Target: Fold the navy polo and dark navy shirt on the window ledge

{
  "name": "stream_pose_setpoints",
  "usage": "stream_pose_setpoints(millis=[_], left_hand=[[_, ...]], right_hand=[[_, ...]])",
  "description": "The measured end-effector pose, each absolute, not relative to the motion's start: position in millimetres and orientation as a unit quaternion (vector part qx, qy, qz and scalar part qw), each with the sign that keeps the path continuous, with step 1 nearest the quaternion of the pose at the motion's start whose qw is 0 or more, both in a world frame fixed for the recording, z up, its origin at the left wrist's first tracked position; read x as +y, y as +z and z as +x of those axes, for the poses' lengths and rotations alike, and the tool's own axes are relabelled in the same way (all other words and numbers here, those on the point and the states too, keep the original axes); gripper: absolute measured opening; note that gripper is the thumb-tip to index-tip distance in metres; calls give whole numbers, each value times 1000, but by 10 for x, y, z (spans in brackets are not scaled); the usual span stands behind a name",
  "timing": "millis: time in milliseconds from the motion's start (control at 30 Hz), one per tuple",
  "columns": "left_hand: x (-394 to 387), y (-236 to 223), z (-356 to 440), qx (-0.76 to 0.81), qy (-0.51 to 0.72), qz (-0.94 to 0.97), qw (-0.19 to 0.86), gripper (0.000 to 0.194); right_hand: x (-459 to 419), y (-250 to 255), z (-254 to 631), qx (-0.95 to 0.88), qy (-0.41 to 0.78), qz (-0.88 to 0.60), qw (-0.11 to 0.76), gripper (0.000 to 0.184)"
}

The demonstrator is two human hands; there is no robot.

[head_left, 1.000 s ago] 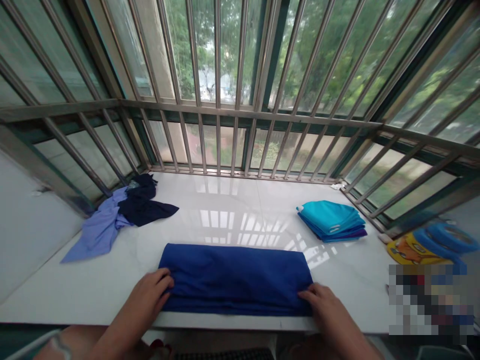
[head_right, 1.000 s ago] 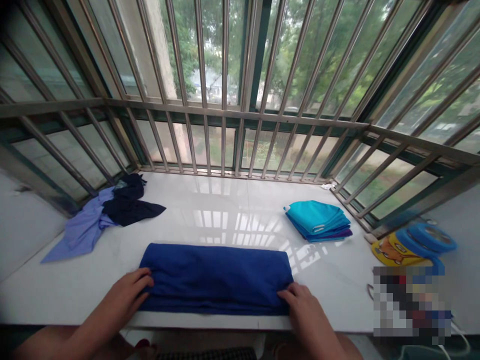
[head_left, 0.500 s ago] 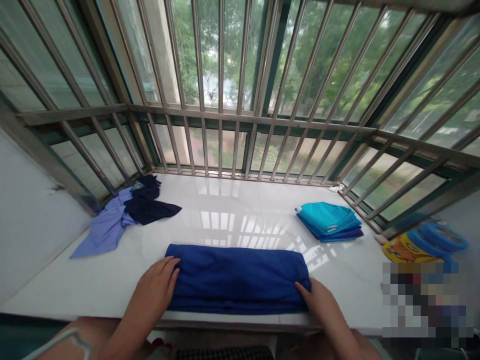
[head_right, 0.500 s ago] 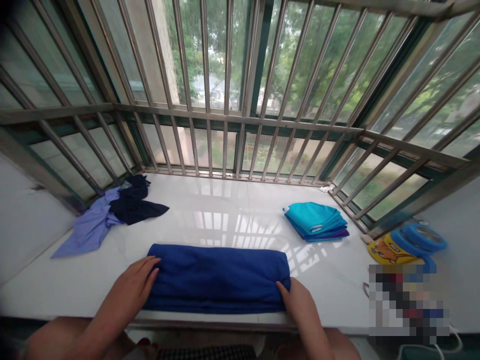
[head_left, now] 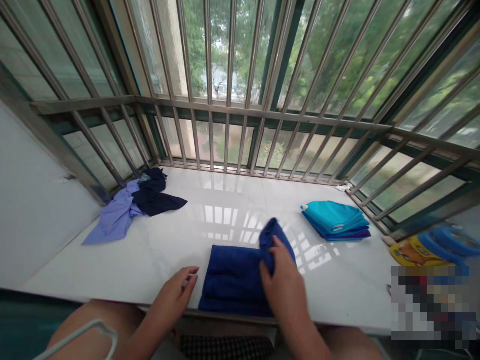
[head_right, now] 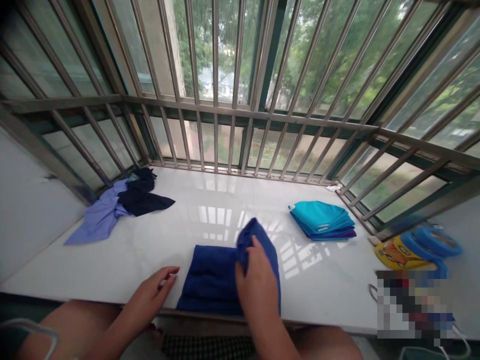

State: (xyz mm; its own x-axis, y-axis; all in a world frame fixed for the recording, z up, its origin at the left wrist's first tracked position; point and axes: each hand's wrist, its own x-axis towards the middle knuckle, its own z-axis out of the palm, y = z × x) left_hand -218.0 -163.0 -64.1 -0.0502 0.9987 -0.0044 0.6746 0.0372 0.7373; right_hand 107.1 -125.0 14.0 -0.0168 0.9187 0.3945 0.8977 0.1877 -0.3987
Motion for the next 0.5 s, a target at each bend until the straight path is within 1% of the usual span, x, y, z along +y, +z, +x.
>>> stream_pose_setpoints(millis=[67,133,167,200,267,300,333,400,433,500], left_hand=[[-1614,-646,-2114,661,288,623,302,47],[-1619,-668,-2082,658,285,621,317,48],[-1630,-680,-2079,656,285,620,322,48],[-1643,-692,-2086,654,286,620,324,49],[-1666,-717,-2131,654,289,623,318,50],[-1667,-734,-2169,656,290,625,308,51],[-1658,-756,-2217,659,291,629,293,51],[-1602,-823,-2331,663,297,643,240,51],[-1557,-868,-2390,662,303,655,201,51],[-1449,-972,-2493,651,309,685,107,52]], right_hand=[[-1349,-140,510,-806,70,-545,221,31],[-1459,-425,144,-859,104,-481,144,33],[-1510,-549,45,-874,104,-457,125,40],[-1555,-656,-4,-886,101,-438,116,51],[-1622,-830,4,-903,82,-403,127,77],[-1648,-908,34,-907,71,-390,139,83],[-1673,-985,66,-910,61,-381,150,83],[-1722,-1139,107,-910,56,-374,169,73],[-1742,-1205,116,-909,67,-371,178,67],[-1746,-1263,137,-902,129,-361,196,59]])
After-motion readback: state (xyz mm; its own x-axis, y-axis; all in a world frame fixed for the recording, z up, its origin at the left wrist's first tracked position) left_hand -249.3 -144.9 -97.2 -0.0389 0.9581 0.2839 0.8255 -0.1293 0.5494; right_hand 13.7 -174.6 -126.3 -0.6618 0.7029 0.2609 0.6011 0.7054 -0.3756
